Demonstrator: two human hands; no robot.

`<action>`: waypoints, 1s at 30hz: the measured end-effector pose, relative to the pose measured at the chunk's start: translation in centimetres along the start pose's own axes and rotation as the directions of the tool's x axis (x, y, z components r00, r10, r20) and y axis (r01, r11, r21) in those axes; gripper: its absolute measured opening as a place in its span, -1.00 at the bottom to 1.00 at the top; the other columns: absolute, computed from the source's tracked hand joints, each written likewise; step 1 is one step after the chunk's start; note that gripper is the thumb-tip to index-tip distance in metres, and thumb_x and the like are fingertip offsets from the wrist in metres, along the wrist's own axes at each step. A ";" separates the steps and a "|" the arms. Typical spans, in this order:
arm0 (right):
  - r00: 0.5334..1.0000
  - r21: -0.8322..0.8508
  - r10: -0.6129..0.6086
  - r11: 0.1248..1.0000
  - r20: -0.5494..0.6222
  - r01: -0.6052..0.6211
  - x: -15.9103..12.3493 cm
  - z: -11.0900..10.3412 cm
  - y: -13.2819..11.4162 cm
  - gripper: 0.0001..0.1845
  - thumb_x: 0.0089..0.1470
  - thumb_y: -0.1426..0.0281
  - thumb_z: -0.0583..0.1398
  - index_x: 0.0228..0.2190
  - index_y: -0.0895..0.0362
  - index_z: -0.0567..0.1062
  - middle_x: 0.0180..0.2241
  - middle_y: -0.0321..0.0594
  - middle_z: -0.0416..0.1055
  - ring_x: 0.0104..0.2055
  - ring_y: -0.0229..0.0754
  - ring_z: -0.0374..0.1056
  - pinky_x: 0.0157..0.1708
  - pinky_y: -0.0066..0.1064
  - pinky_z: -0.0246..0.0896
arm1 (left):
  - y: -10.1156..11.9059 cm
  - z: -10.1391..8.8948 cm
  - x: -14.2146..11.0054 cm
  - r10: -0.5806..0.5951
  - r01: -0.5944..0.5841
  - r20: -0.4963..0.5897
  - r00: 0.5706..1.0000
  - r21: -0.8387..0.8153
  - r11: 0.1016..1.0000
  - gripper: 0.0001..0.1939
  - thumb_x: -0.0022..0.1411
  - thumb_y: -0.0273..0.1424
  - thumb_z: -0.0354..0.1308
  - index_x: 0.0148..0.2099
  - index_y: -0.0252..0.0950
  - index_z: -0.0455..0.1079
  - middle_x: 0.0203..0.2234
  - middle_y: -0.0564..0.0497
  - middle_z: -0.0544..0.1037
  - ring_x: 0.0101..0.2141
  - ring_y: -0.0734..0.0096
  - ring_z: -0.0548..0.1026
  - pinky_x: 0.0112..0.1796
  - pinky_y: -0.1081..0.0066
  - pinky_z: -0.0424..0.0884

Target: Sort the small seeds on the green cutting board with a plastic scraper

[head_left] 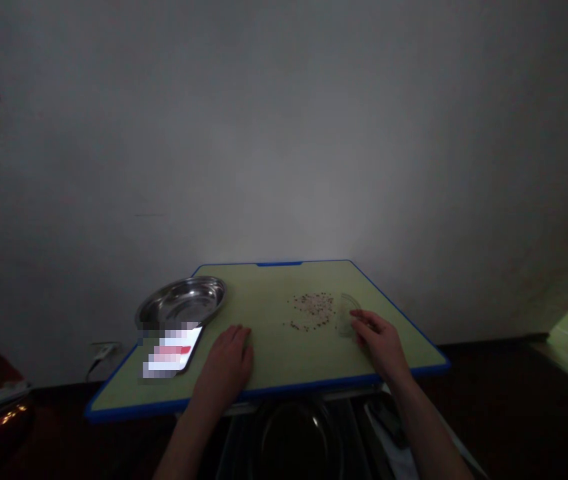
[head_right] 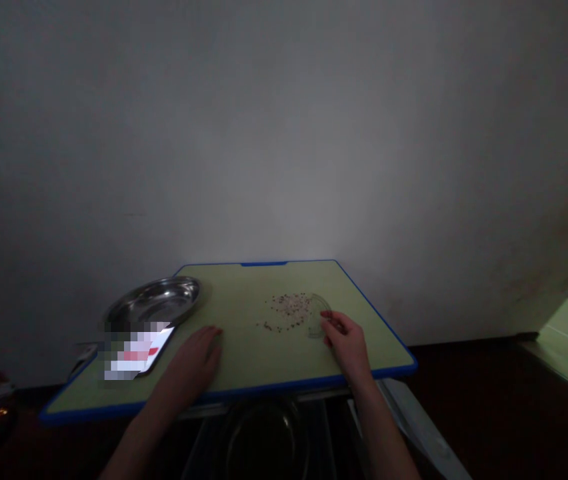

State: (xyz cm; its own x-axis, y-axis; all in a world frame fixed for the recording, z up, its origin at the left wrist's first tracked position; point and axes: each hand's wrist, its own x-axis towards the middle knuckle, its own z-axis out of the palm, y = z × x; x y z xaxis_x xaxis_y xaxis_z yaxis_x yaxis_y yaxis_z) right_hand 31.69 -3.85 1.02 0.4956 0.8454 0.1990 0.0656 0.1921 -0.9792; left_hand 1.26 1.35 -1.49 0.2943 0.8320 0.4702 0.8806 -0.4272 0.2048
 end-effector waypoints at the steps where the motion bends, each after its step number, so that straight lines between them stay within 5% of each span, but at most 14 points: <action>1: 1.000 -0.011 0.004 1.000 0.009 -0.004 0.0 0.0 0.0 -0.63 -0.24 0.25 0.29 -0.35 0.20 0.55 -0.69 -0.43 0.27 -0.66 -0.32 0.15 -0.64 -0.45 0.03 | 0.0 0.0 0.0 0.003 -0.003 0.002 1.000 -0.003 1.000 -0.66 0.26 -0.27 0.13 0.05 -0.27 0.31 0.02 -0.08 0.41 -0.02 0.21 0.42 -0.05 0.05 0.38; 30: 0.987 -0.078 -0.043 0.995 0.157 0.056 0.3 -0.2 0.6 -0.75 -0.15 0.22 0.30 -0.53 0.14 0.43 -0.70 -0.33 0.39 -0.62 -0.24 0.30 -0.53 -0.43 0.13 | 0.3 -0.4 0.0 -0.005 0.006 0.030 1.000 -0.010 1.000 -0.65 0.26 -0.27 0.13 0.05 -0.27 0.31 0.02 -0.08 0.41 -0.02 0.20 0.42 -0.05 0.05 0.38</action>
State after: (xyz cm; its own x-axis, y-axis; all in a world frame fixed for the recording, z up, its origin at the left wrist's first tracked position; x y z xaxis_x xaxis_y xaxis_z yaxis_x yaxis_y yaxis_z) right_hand 32.08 -3.59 0.49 0.3501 0.9041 0.2448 0.1609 0.1994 -0.9666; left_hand 1.38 1.11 -1.07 0.3007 0.8445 0.4431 0.8784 -0.4263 0.2163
